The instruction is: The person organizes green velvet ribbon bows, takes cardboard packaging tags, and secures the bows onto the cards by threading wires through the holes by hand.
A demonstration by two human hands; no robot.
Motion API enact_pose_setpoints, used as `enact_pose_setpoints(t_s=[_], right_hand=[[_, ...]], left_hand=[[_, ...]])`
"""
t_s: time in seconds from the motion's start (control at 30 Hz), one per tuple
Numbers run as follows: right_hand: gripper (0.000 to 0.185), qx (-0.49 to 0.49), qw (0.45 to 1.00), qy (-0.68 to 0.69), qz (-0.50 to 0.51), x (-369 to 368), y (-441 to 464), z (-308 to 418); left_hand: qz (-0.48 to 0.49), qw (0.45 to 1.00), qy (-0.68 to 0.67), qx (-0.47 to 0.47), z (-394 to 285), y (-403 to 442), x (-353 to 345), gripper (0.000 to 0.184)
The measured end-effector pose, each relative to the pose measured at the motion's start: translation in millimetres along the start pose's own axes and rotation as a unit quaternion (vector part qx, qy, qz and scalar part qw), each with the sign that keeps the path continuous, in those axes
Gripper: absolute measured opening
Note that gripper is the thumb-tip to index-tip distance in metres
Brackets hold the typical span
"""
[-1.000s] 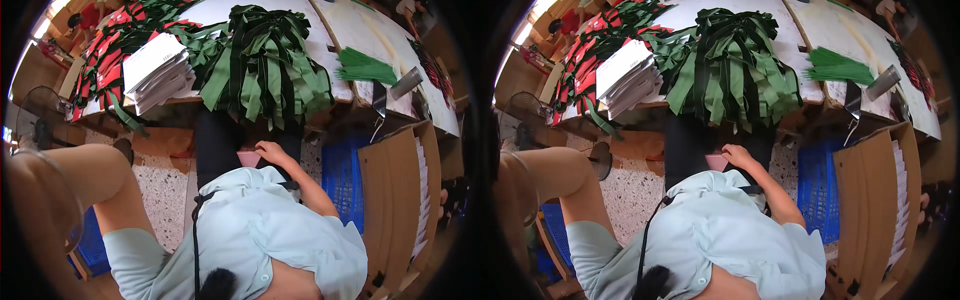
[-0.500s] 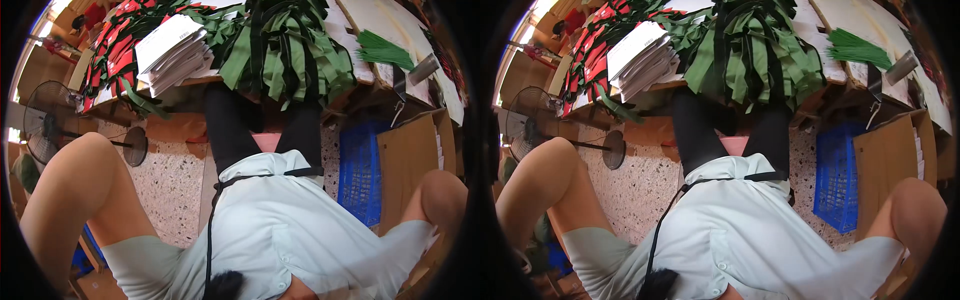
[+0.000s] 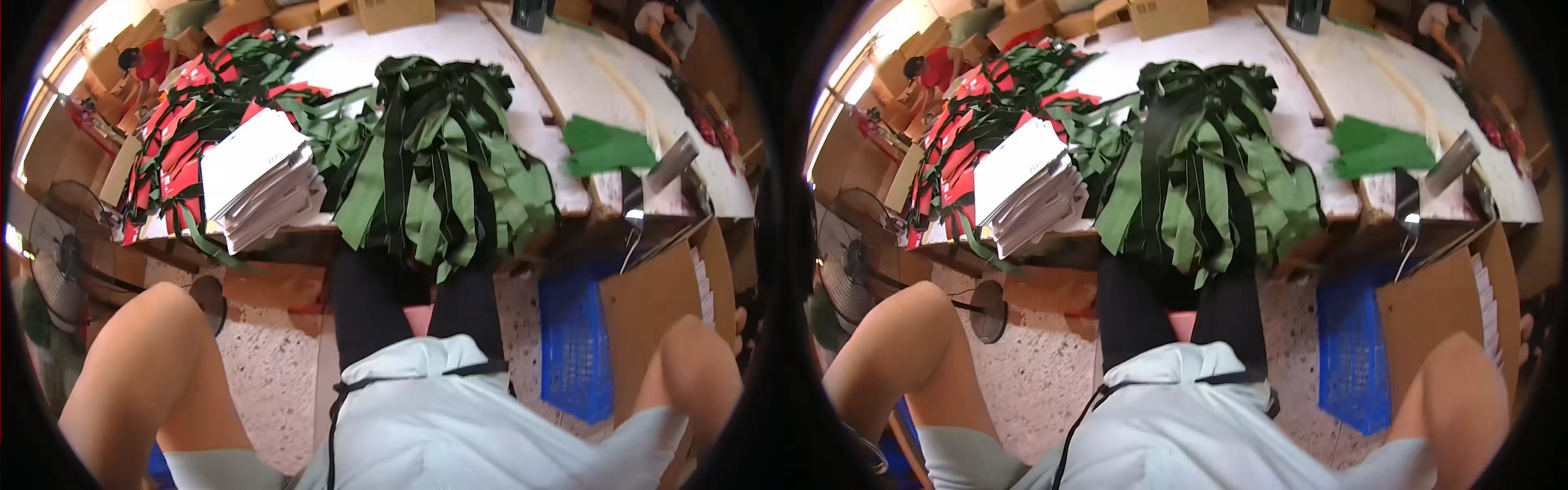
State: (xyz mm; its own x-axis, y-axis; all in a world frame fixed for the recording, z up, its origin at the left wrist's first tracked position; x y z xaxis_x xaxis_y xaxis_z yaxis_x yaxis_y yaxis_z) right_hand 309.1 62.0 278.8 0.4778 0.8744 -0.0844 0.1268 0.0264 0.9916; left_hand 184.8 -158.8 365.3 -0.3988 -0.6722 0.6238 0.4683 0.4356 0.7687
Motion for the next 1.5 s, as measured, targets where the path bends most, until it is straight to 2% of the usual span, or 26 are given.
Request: enact_pose_setpoints(t_s=[0.23,0.53,0.67,0.73,0.77,0.8,0.83,0.87,0.9,0.93,0.97,1.03,1.1,1.17,1.2,1.27,1.3,1.37,1.47,1.5], right_hand=[[0.019,-0.003,0.997,-0.08,-0.01,23,9,-47],[0.017,0.064,0.981,-0.181,-0.005,52,-2,-87],[0.017,0.101,0.953,-0.286,-0.025,68,18,-96],[0.017,0.126,0.916,-0.375,-0.074,79,26,-102],[0.017,0.096,0.909,-0.398,-0.078,86,23,-115],[0.016,0.029,0.924,-0.381,-0.027,85,4,-142],[0.019,-0.04,0.929,-0.368,0.021,84,-16,-170],[0.029,-0.196,0.919,-0.321,0.117,82,-54,-219],[0.035,-0.296,0.899,-0.274,0.17,74,-88,-257],[0.041,-0.393,0.861,-0.236,0.219,66,-123,-293],[0.044,-0.373,0.841,-0.292,0.262,56,-148,-317],[0.046,-0.422,0.807,-0.301,0.281,46,-196,-361],[0.05,-0.403,0.757,-0.389,0.336,38,-228,-398],[0.054,-0.458,0.7,-0.416,0.356,46,-267,-438],[0.055,-0.497,0.672,-0.423,0.35,47,-276,-453],[0.058,-0.558,0.669,-0.364,0.329,52,-291,-471],[0.058,-0.573,0.673,-0.335,0.326,51,-292,-473],[0.057,-0.583,0.652,-0.347,0.339,51,-290,-465],[0.057,-0.577,0.668,-0.326,0.338,43,-288,-434],[0.057,-0.579,0.656,-0.33,0.354,37,-286,-421]], left_hand=[[-0.026,0.998,-0.048,0.042,69,2,-11,0.062],[-0.079,0.99,-0.118,0.014,145,-19,-51,0.063],[-0.138,0.976,-0.164,0.03,172,-21,-56,0.063],[-0.183,0.964,-0.192,0.029,179,-30,-59,0.063],[-0.217,0.95,-0.213,0.065,190,-41,-68,0.063],[-0.241,0.936,-0.23,0.114,206,-55,-84,0.064],[-0.238,0.915,-0.234,0.227,230,-83,-116,0.064],[-0.136,0.906,-0.129,0.38,263,-115,-160,0.064],[-0.029,0.854,-0.015,0.519,290,-148,-199,0.064],[-0.024,0.81,-0.039,0.584,308,-170,-236,0.069],[0.021,0.825,0.042,0.564,323,-195,-266,0.075],[0.12,0.801,0.131,0.572,350,-230,-293,0.08],[0.09,0.776,0.01,0.624,374,-270,-300,0.078],[0.042,0.758,-0.065,0.647,387,-290,-290,0.072],[0.004,0.749,-0.102,0.655,392,-297,-284,0.062],[-0.048,0.722,-0.196,0.662,409,-329,-288,0.054],[-0.058,0.743,-0.17,0.644,414,-333,-284,0.046],[-0.068,0.729,-0.212,0.648,415,-341,-281,0.045],[-0.085,0.706,-0.276,0.646,400,-352,-276,0.043],[-0.077,0.689,-0.301,0.655,390,-349,-268,0.043]])
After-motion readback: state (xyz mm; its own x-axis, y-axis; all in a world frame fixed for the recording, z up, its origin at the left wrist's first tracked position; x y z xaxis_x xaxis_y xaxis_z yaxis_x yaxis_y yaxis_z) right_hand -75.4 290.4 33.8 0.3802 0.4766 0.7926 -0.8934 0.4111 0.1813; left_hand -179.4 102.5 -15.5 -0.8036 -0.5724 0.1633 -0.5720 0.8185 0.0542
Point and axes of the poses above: each hand's wrist, its own y-axis towards the middle knuckle, its own x-axis out of the back of the hand, z = x × y, the point moved 5 cm from there along y, towards the middle knuckle, and after that the axes turned 9 degrees about z, right-handed, at the moved point
